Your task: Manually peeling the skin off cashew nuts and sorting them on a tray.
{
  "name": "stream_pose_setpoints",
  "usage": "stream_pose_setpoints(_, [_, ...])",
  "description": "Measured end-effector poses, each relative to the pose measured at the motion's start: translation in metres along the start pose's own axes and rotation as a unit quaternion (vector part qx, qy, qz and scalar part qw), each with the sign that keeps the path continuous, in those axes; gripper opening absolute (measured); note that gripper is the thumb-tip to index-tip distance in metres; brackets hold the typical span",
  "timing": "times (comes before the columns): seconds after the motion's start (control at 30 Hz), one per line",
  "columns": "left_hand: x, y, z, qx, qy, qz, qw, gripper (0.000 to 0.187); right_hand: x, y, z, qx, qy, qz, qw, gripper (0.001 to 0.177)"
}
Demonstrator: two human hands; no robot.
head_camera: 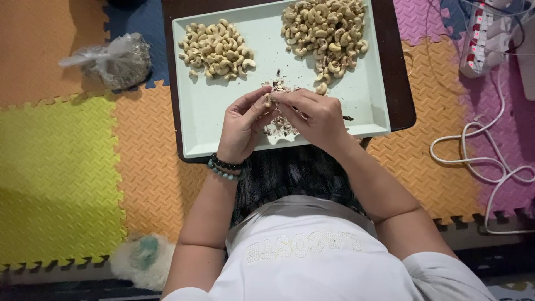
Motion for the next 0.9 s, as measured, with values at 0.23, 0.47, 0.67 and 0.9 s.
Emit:
stream_pose_setpoints(0.23, [-0.004, 0.002, -0.001, 0.008, 0.004, -0.001, 1.0, 0.031, -0.009, -0.007, -0.003, 0.039, -0.006, -0.198, 0.979, 0.024])
stream_pose_setpoints(0.47, [-0.006, 0.005, -0.002, 0.012, 0.006, 0.021, 1.0, 0.032, 0.001, -0.006, 0.004, 0.014, -0.008, -0.062, 0.998, 0.019])
stream_pose_setpoints(0.67, [-0.008, 0.005, -0.003, 0.014, 0.01, 0.036, 0.999, 0.031, 0.0, -0.01, 0.002, 0.024, -0.021, -0.13, 0.991, 0.019])
stream_pose_setpoints(0.9, [-0.006, 0.002, -0.001, 0.025, 0.016, 0.03, 0.999, 0.031, -0.009, 0.005, -0.002, -0.005, -0.028, -0.108, 0.994, 0.018])
Point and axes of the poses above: each hand's wrist, its own z-axis towards the middle knuckle, its own x-axis out of the back of the hand, y = z × x, the point moved 9 cm from there along z, towards the middle knuckle, and after that the axes turned 14 degrees about -y, right-handed, at the moved point
